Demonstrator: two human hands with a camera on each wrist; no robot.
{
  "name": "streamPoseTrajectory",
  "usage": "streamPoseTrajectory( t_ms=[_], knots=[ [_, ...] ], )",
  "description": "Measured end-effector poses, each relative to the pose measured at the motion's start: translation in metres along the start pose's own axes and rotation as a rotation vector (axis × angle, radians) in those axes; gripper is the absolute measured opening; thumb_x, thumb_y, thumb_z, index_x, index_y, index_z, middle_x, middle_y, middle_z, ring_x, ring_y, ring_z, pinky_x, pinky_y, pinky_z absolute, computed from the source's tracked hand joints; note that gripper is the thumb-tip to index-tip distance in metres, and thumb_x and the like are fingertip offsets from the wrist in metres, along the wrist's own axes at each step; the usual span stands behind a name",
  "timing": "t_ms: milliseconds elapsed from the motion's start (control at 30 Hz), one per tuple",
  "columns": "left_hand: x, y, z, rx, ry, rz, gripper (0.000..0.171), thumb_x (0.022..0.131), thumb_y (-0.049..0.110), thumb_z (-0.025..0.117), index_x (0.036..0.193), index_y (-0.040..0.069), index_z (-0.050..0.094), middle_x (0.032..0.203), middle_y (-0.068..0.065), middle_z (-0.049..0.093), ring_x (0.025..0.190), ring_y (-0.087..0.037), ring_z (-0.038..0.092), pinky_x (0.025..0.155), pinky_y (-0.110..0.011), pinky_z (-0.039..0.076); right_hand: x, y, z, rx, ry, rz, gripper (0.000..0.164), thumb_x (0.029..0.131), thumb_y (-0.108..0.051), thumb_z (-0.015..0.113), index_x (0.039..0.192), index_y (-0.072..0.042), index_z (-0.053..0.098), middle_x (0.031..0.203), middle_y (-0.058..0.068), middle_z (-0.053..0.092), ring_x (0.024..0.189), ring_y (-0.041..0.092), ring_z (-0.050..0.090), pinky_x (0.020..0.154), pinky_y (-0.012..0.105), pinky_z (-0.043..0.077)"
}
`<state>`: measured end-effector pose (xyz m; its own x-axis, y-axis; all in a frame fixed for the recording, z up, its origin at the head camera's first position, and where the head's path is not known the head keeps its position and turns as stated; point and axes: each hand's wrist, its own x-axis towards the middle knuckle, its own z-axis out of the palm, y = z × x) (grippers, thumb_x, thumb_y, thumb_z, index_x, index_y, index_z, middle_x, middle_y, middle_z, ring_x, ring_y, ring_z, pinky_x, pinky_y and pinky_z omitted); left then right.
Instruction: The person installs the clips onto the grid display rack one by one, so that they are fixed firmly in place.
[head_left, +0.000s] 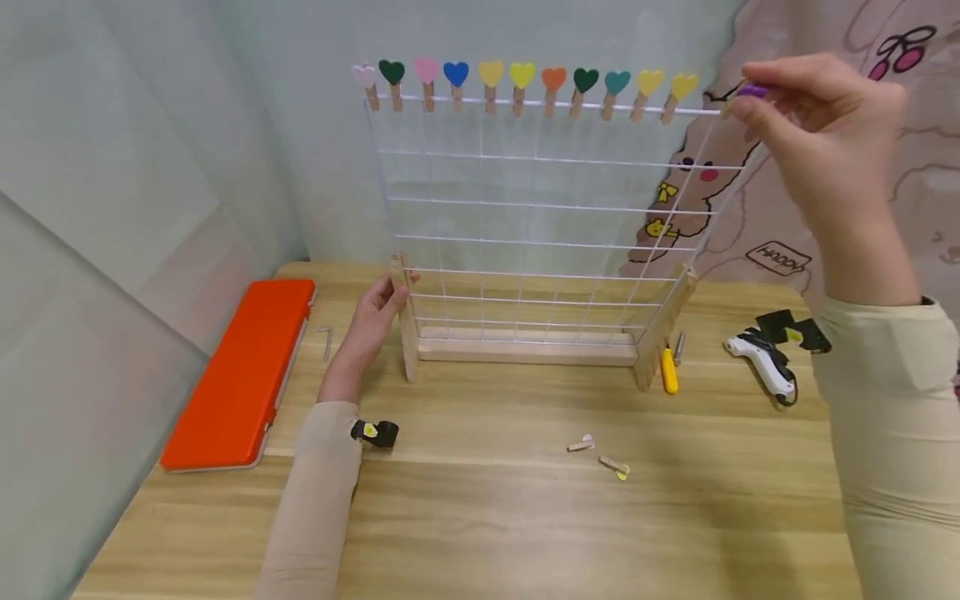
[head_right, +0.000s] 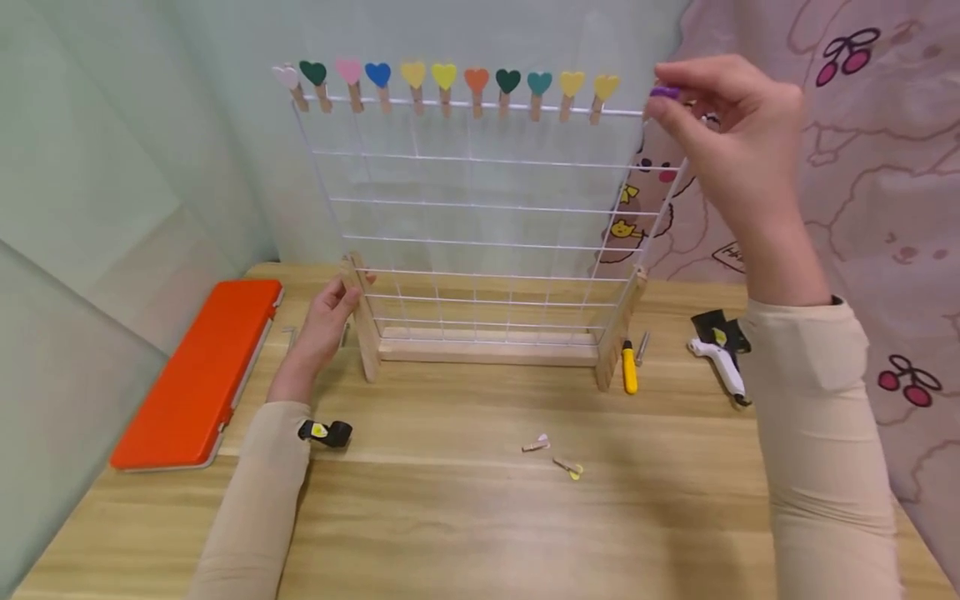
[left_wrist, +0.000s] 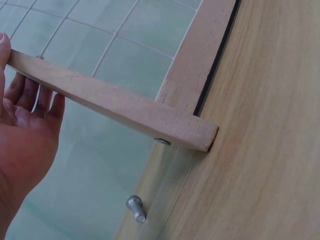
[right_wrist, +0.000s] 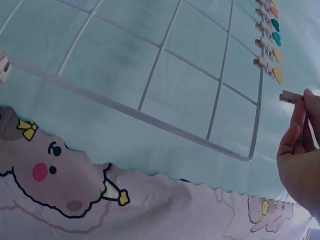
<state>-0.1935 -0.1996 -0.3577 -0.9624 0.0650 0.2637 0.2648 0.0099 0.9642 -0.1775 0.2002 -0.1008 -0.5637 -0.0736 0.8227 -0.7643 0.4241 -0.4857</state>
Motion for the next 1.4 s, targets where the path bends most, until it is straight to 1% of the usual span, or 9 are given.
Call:
streamPoseTrajectory(
  t_ms=[133,200,367,567,667,900,1000,1133,1400],
  knots=[
    [-0.001,-0.001,0.001,0.0,0.011,0.013,0.043,0.088,0.03,0.045,0.124,0.006,0.045,0.128,-0.009,0.044,0.113,-0.021,0.038,0.092,-0.029,0.03,0.0,0.001,0.002,0.225,0.038,0.168,0.027,0.073,-0.002,0.065,0.098,0.003,0.063,0.089,0.009,0.062,0.073,0.014,0.055,0.066,0.014,0.044],
    [-0.002,-0.002,0.001,-0.008,0.01,0.019,0.043,0.088,0.03,0.046,0.124,0.005,0.045,0.127,-0.011,0.044,0.113,-0.022,0.038,0.091,-0.028,0.031,0.001,0.002,0.003,0.21,0.039,0.178,0.026,0.073,-0.003,0.065,0.098,0.002,0.063,0.09,0.01,0.063,0.074,0.014,0.056,0.067,0.014,0.044],
    [-0.001,-0.004,0.001,-0.01,0.002,0.019,0.044,0.088,0.031,0.045,0.127,0.009,0.043,0.13,-0.013,0.041,0.117,-0.025,0.035,0.093,-0.031,0.029,0.005,0.003,0.007,0.036,0.039,0.179,0.022,0.075,-0.013,0.063,0.094,-0.003,0.066,0.093,0.008,0.064,0.073,0.011,0.056,0.066,0.013,0.043],
    [-0.001,-0.005,0.002,-0.02,0.007,0.034,0.045,0.088,0.03,0.045,0.125,0.004,0.043,0.127,-0.014,0.043,0.113,-0.028,0.036,0.091,-0.029,0.03,0.011,0.001,0.01,0.063,0.021,0.178,0.022,0.072,-0.012,0.065,0.091,-0.001,0.066,0.089,0.01,0.064,0.069,0.012,0.056,0.064,0.013,0.043],
    [-0.001,-0.005,0.003,-0.019,0.006,0.033,0.044,0.088,0.03,0.045,0.125,0.005,0.044,0.127,-0.012,0.044,0.114,-0.023,0.037,0.093,-0.03,0.029,0.012,0.001,0.009,0.03,0.009,0.191,0.021,0.072,-0.013,0.066,0.089,-0.002,0.067,0.087,0.007,0.064,0.067,0.011,0.054,0.065,0.013,0.042],
    [0.0,-0.006,0.002,0.004,0.012,0.035,0.045,0.088,0.032,0.046,0.124,0.005,0.044,0.126,-0.01,0.045,0.116,-0.029,0.035,0.094,-0.033,0.028,0.016,0.003,0.008,0.038,-0.019,0.226,0.021,0.069,-0.012,0.069,0.084,0.002,0.068,0.078,-0.002,0.066,0.061,0.01,0.052,0.058,0.013,0.04],
    [0.0,-0.008,0.0,0.002,0.012,0.039,0.045,0.088,0.032,0.046,0.124,0.004,0.044,0.126,-0.009,0.045,0.115,-0.024,0.036,0.094,-0.033,0.028,0.016,0.004,0.008,0.028,-0.041,0.231,0.018,0.068,-0.012,0.069,0.082,0.0,0.069,0.076,-0.004,0.065,0.06,0.009,0.051,0.055,0.012,0.038],
    [0.0,-0.008,-0.001,-0.004,0.01,0.039,0.044,0.088,0.031,0.046,0.124,0.007,0.045,0.126,-0.009,0.045,0.115,-0.018,0.037,0.094,-0.032,0.028,0.017,0.004,0.009,0.02,-0.071,0.268,0.016,0.068,-0.013,0.07,0.081,-0.004,0.07,0.076,-0.004,0.065,0.062,0.009,0.051,0.055,0.012,0.037],
    [0.0,-0.008,0.0,-0.008,0.01,0.041,0.044,0.089,0.029,0.045,0.124,0.003,0.044,0.126,-0.011,0.045,0.115,-0.025,0.036,0.092,-0.028,0.03,0.019,0.003,0.009,-0.006,-0.112,0.346,0.023,0.07,-0.019,0.067,0.089,-0.006,0.068,0.083,-0.003,0.064,0.07,0.008,0.053,0.061,0.012,0.039]
  ],
)
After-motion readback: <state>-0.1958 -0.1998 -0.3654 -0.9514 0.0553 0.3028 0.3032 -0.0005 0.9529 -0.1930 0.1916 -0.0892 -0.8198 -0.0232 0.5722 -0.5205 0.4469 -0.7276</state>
